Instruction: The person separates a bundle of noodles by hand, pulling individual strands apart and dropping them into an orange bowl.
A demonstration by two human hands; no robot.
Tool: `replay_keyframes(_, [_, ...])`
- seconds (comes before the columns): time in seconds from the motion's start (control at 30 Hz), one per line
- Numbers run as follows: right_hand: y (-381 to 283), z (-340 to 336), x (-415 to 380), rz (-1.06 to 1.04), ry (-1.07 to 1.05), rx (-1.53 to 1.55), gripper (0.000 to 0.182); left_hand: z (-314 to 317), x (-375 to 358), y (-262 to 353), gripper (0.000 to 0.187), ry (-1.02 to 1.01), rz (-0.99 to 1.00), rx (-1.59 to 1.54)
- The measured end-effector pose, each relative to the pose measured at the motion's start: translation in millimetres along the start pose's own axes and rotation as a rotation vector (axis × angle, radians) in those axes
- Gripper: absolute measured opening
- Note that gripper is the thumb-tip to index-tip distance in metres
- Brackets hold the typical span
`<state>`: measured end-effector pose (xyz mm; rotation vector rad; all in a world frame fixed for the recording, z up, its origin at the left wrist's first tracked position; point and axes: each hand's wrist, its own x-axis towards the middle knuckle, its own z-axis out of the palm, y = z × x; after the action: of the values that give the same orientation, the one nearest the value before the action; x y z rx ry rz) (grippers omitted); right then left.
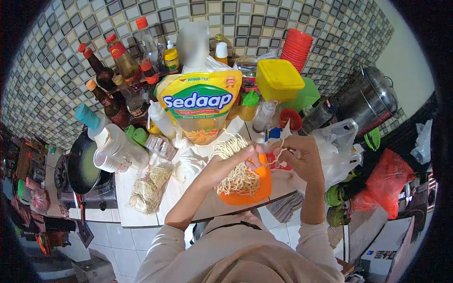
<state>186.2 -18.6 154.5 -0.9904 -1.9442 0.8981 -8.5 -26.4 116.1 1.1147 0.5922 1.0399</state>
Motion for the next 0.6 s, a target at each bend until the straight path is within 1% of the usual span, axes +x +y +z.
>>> replay_keyframes(0.03, [-0.3, 0.3, 1.4, -0.051, 0.029, -0.028, 0.013, -5.2, 1.3, -4.5, 0.032, -0.08, -0.001, -0.013])
replay_keyframes(0.07, [-2.3, -0.3, 2.4, -0.052, 0.029, -0.028, 0.013, -4.5, 2.5, -6.8, 0.032, -0.08, 0.0, -0.012])
replay_keyframes(0.13, [-10.3, -2.5, 4.0, -0.06, -0.046, -0.139, 0.01, -1.0, 4.8, -11.0, 0.036, -0.025, 0.101, 0.004])
replay_keyframes(0.17, [-14.3, -2.3, 4.3, -0.062, -0.048, -0.139, 0.01, -3.9, 4.3, -14.1, 0.036, -0.023, 0.103, 0.004])
replay_keyframes(0.23, [-23.1, 0.2, 4.8, -0.121, -0.052, -0.174, 0.007, -8.8, 2.2, -19.0, 0.033, -0.024, -0.091, -0.05])
replay_keyframes(0.27, [-28.2, 2.3, 7.1, -0.12, -0.052, -0.175, 0.007, -6.7, 1.4, -20.8, 0.033, -0.024, -0.09, -0.05])
replay_keyframes(0.33, [-36.2, 7.4, 14.4, -0.132, 0.038, -0.224, 0.006, 2.0, -0.1, -19.2, 0.03, -0.167, 0.116, -0.19])
replay_keyframes(0.37, [-33.8, 9.8, 17.0, -0.131, 0.04, -0.224, 0.006, 4.2, -1.7, -16.9, 0.03, -0.168, 0.114, -0.19])
replay_keyframes(0.43, [-25.5, 14.8, 22.9, -0.197, 0.085, -0.334, 0.009, 8.2, -4.6, -11.0, 0.025, -0.24, 0.039, -0.089])
replay_keyframes(0.47, [-25.5, 16.0, 25.7, -0.199, 0.085, -0.333, 0.009, 9.3, -6.1, -8.0, 0.025, -0.24, 0.04, -0.088])
replay_keyframes(0.53, [-25.4, 17.1, 29.9, -0.135, 0.054, -0.336, 0.014, 12.0, -9.5, -2.4, 0.026, -0.227, -0.257, -0.129])
replay_keyframes(0.57, [-21.1, 17.7, 31.3, -0.136, 0.054, -0.337, 0.014, 17.8, -12.3, -1.3, 0.021, -0.167, -0.23, -0.145])
replay_keyframes(0.6, [-13.7, 19.1, 32.5, -0.144, 0.078, -0.344, 0.016, 18.1, -12.9, 1.5, 0.021, -0.167, -0.229, -0.145])
